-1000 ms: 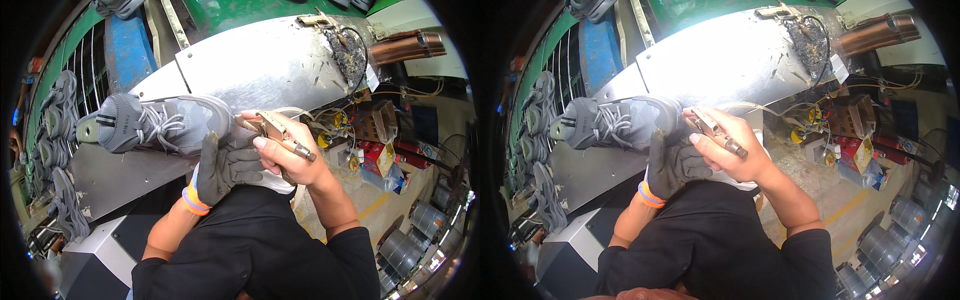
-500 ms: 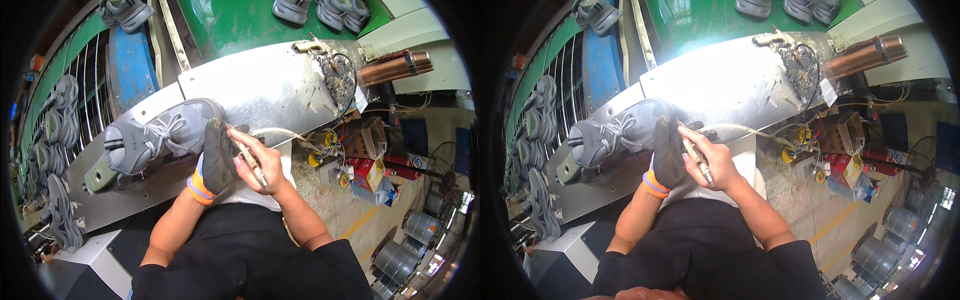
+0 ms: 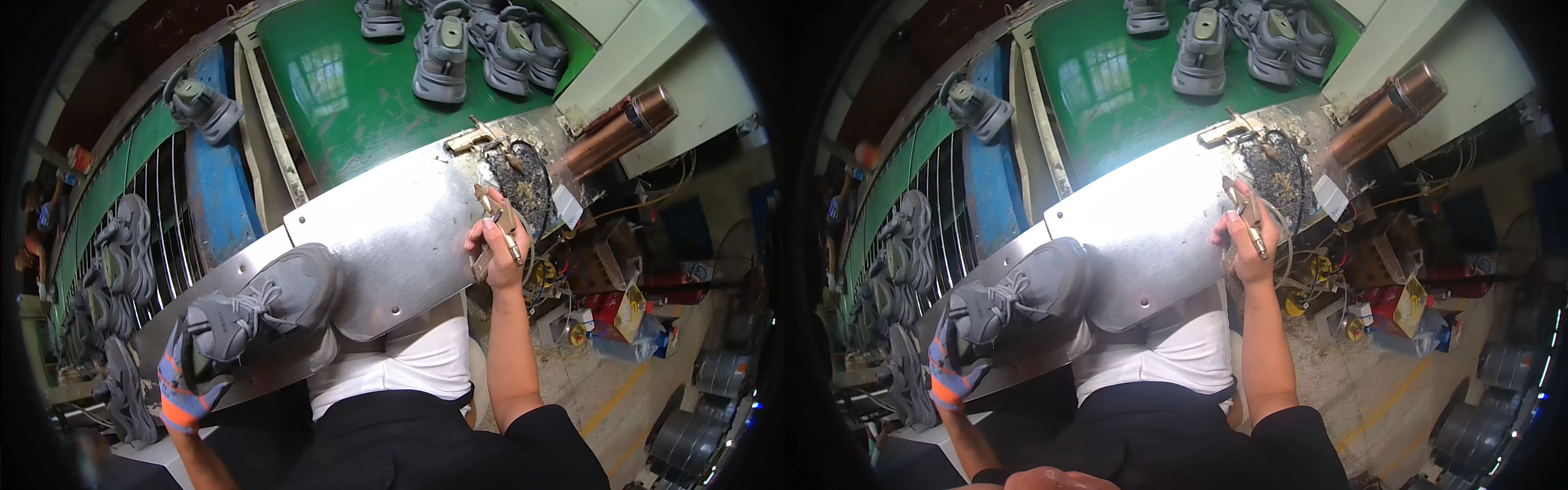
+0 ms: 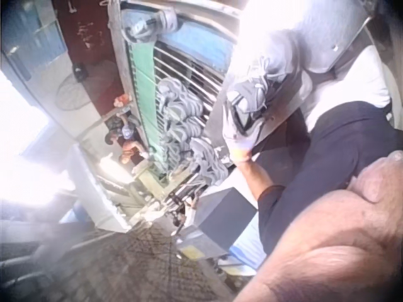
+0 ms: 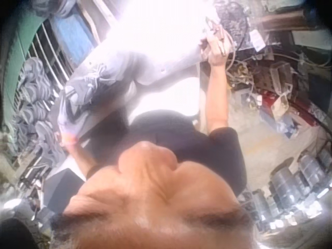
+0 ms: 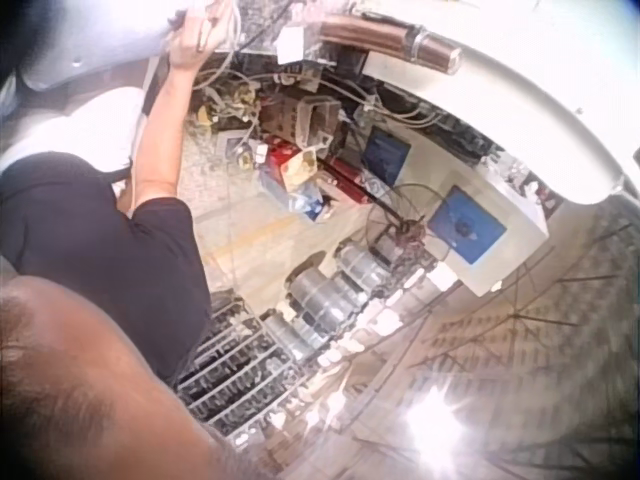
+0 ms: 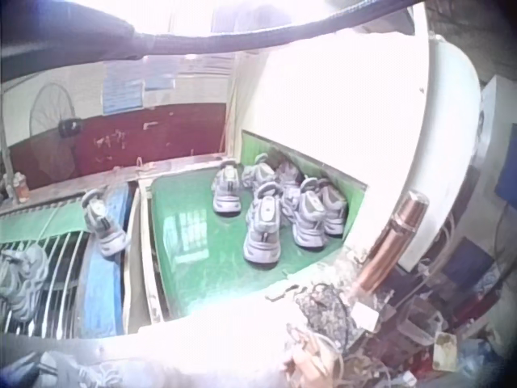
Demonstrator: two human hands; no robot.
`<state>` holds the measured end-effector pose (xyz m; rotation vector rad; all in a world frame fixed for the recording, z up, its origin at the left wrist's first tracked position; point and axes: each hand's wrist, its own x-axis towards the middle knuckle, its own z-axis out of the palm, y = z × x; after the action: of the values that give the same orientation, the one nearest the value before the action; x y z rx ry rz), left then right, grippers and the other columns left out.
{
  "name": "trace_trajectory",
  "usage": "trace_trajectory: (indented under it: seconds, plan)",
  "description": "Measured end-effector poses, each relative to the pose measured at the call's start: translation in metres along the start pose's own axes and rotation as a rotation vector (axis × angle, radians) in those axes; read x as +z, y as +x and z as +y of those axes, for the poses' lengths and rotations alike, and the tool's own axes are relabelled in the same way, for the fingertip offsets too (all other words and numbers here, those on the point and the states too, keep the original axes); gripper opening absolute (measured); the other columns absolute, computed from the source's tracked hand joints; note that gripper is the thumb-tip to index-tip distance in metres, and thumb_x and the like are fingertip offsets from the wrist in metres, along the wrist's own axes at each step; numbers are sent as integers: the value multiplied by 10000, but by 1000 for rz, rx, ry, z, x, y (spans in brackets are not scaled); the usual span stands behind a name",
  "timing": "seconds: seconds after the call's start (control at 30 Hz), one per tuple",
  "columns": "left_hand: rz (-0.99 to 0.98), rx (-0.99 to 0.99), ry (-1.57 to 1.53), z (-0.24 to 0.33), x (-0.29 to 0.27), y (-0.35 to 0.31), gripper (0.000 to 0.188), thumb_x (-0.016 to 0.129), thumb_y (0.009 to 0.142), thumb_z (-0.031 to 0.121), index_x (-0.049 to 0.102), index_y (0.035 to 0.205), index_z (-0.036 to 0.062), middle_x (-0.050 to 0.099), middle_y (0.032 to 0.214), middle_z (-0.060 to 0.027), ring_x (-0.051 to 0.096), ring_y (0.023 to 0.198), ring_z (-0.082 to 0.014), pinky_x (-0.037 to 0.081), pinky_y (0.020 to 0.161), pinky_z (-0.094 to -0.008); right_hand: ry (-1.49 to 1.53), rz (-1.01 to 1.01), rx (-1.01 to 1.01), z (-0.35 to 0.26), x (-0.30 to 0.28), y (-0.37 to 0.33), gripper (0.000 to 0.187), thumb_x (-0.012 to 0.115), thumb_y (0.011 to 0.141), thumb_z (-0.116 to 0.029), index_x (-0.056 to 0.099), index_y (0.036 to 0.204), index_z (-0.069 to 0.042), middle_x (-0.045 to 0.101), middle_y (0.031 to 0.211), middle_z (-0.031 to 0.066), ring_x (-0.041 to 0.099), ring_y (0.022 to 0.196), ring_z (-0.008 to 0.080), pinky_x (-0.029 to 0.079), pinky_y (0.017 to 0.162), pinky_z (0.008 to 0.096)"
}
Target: The person applies adhesive along the edges of several shoe uppers using a specialized applicator tool and places each shoe on a conveyor belt.
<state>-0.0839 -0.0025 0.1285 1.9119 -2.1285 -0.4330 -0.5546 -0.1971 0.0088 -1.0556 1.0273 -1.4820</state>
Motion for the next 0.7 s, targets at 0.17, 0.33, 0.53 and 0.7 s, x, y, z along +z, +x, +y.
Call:
trace_trajectory:
  seconds: [0.17, 0.33, 0.53, 0.7]
  plan:
    - [34, -211, -140, 28, 3, 9, 716, 682, 847, 292, 394, 1419, -29, 565, 1302, -198, 547, 1195, -294, 403, 1004, -357, 40, -8, -23, 0, -6, -6, 539, 545, 893, -119, 414, 1372, 92, 585, 734, 63, 587, 640, 130, 505, 578, 271]
    - [264, 208, -3, -9, 26, 98, 433, 518, 958, 158, 493, 1355, -14, 565, 1302, -174, 559, 1146, -247, 418, 999, -360, 70, -2, -27, 1, -5, -6, 505, 525, 895, -74, 432, 1365, 84, 591, 771, 64, 588, 667, 122, 505, 600, 263]
    - [345, -111, -926, 126, 74, 370, 570, 641, 902, 296, 471, 1387, 49, 596, 1264, -146, 615, 1089, -222, 482, 929, -318, 69, 49, 4, 0, -8, -4, 589, 543, 886, -116, 346, 1388, 122, 596, 735, 64, 586, 624, 152, 488, 581, 283]
    - [318, 5, 18, 178, 120, 455, 663, 571, 887, 480, 457, 1390, 64, 559, 1305, -213, 554, 1154, -396, 445, 992, -433, 46, 56, 29, -5, -3, -3, 615, 549, 882, -131, 327, 1391, 131, 602, 731, 68, 584, 625, 152, 499, 594, 298]
